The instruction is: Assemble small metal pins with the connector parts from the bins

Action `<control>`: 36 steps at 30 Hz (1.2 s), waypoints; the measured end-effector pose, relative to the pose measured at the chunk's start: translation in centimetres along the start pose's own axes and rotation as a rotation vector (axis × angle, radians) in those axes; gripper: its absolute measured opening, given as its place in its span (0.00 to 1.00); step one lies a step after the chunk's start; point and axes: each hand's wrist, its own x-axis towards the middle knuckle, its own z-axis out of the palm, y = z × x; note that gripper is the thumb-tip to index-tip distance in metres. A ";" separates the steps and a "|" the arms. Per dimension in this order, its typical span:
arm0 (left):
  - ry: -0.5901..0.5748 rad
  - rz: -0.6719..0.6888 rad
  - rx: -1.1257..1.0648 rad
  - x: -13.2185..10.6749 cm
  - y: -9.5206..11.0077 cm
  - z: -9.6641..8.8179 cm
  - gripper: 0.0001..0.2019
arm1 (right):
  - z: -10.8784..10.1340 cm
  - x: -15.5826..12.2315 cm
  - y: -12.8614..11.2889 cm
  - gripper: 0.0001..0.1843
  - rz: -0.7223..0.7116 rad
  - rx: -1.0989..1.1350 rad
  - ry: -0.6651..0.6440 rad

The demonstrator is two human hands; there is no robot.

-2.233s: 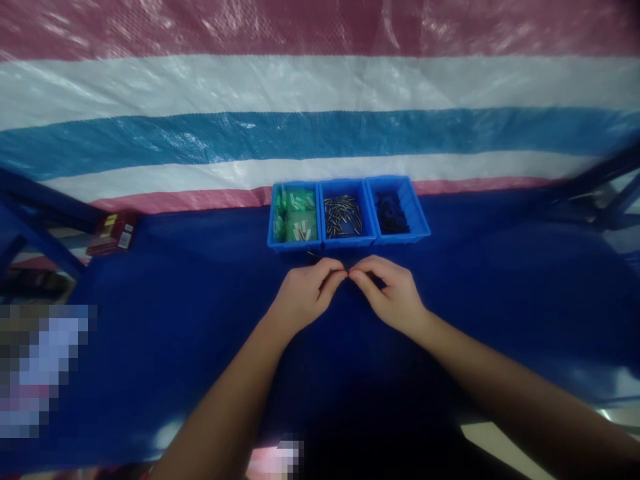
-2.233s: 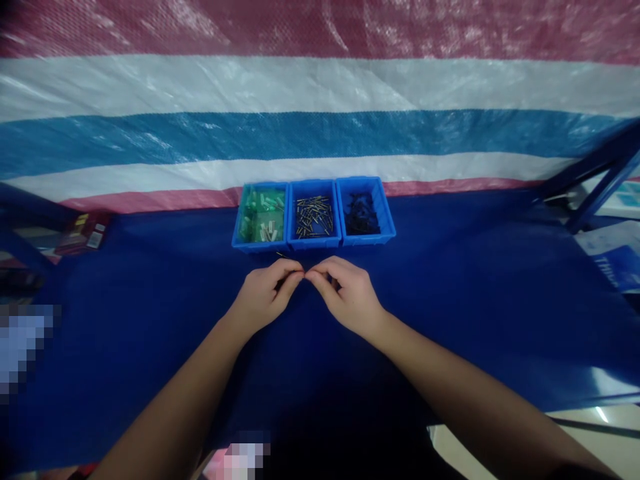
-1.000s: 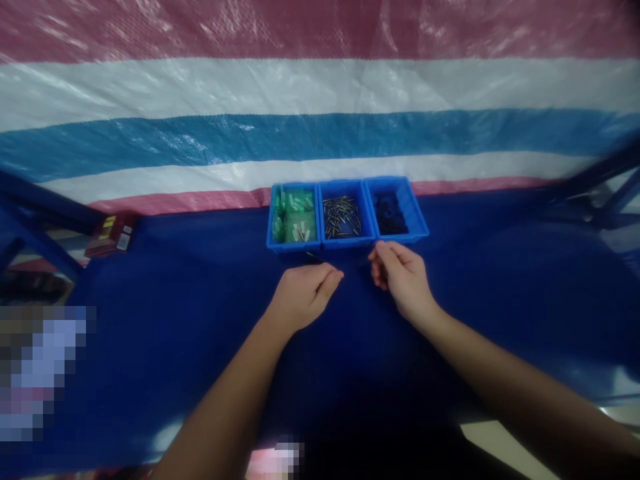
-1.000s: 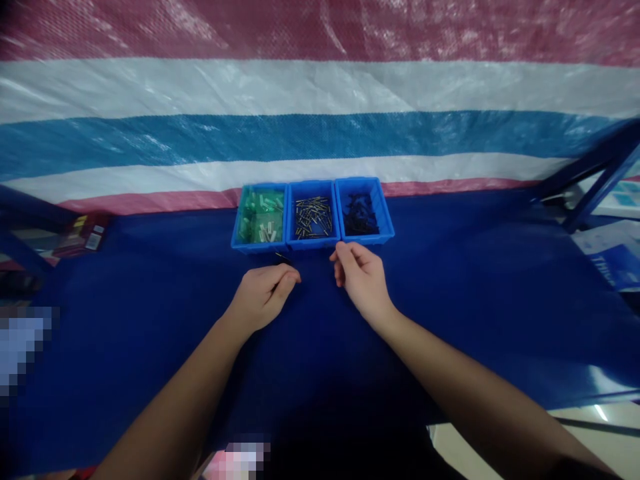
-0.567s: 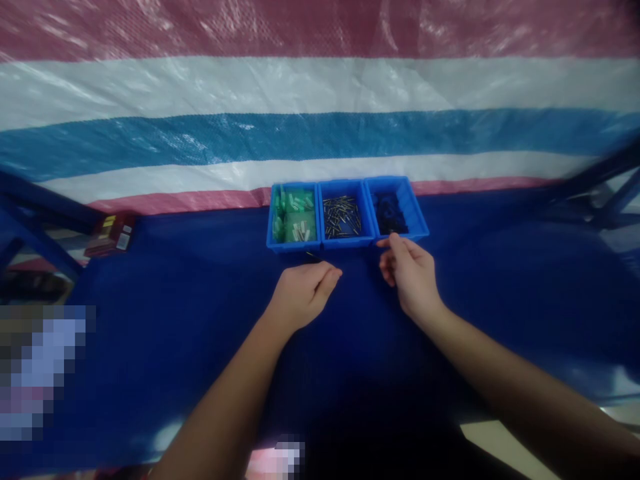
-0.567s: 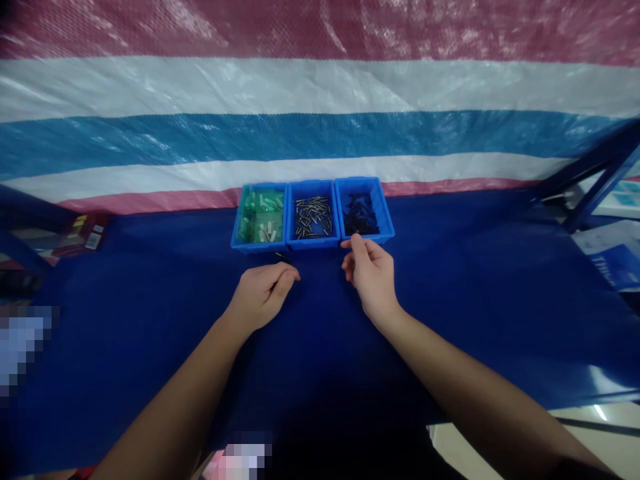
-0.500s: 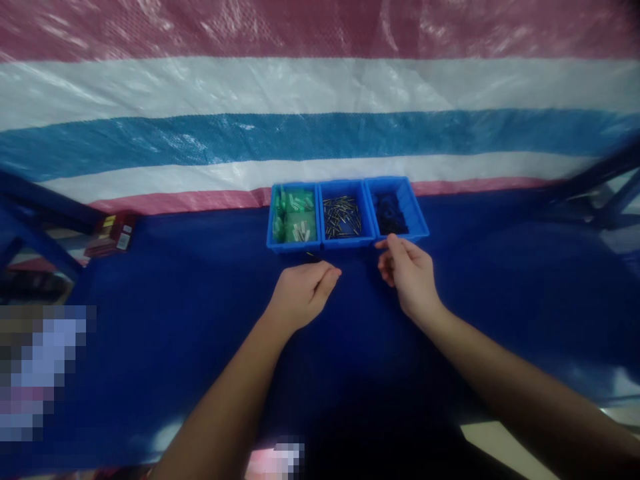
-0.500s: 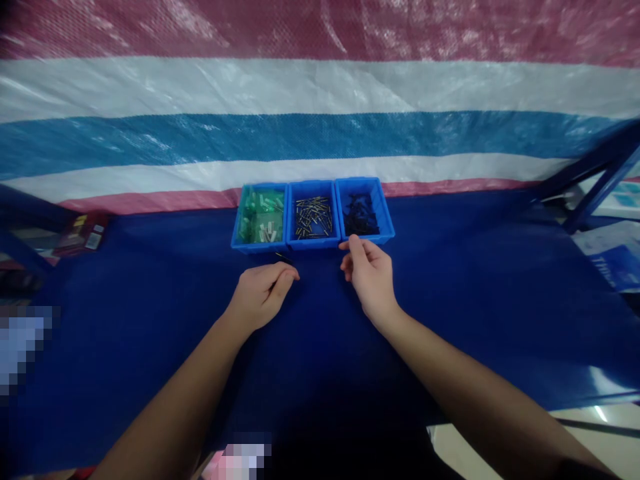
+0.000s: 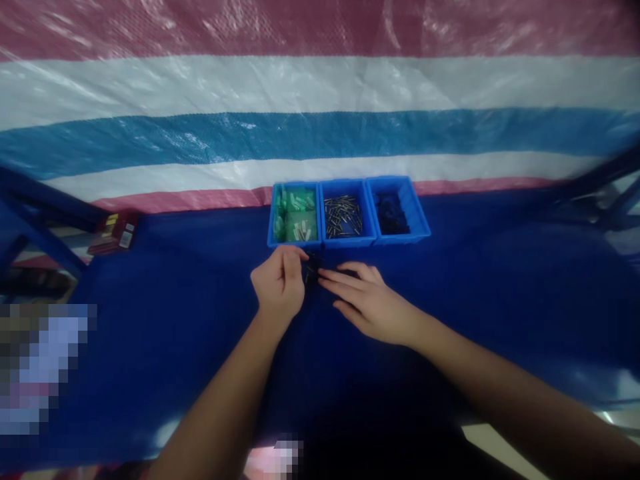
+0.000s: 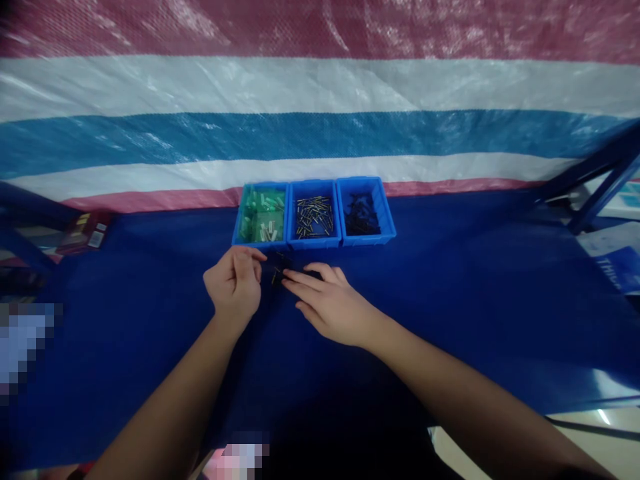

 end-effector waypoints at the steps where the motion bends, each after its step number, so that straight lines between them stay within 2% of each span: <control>1: -0.017 0.014 -0.005 -0.1 -0.1 0.1 0.24 | 0.0 0.0 0.0 0.24 -0.009 -0.012 -0.013; 6: -0.083 0.055 -0.004 -0.3 -0.2 0.3 0.22 | -0.2 0.0 0.1 0.21 -0.039 -0.046 -0.027; 15: -0.087 0.065 -0.024 -0.3 -0.4 0.3 0.21 | -0.4 0.0 0.0 0.15 -0.161 -0.055 0.044; 28: -0.139 0.135 -0.001 -0.3 -0.8 0.3 0.17 | 0.3 0.2 -0.4 0.17 -0.174 -0.100 0.062; 32: -0.146 0.152 0.025 -0.1 -0.8 0.2 0.17 | 0.8 0.4 -0.7 0.22 -0.165 -0.129 -0.009; 36: -0.147 0.153 0.016 0.0 -0.8 0.2 0.17 | 1.1 0.6 -0.7 0.20 -0.150 -0.129 -0.028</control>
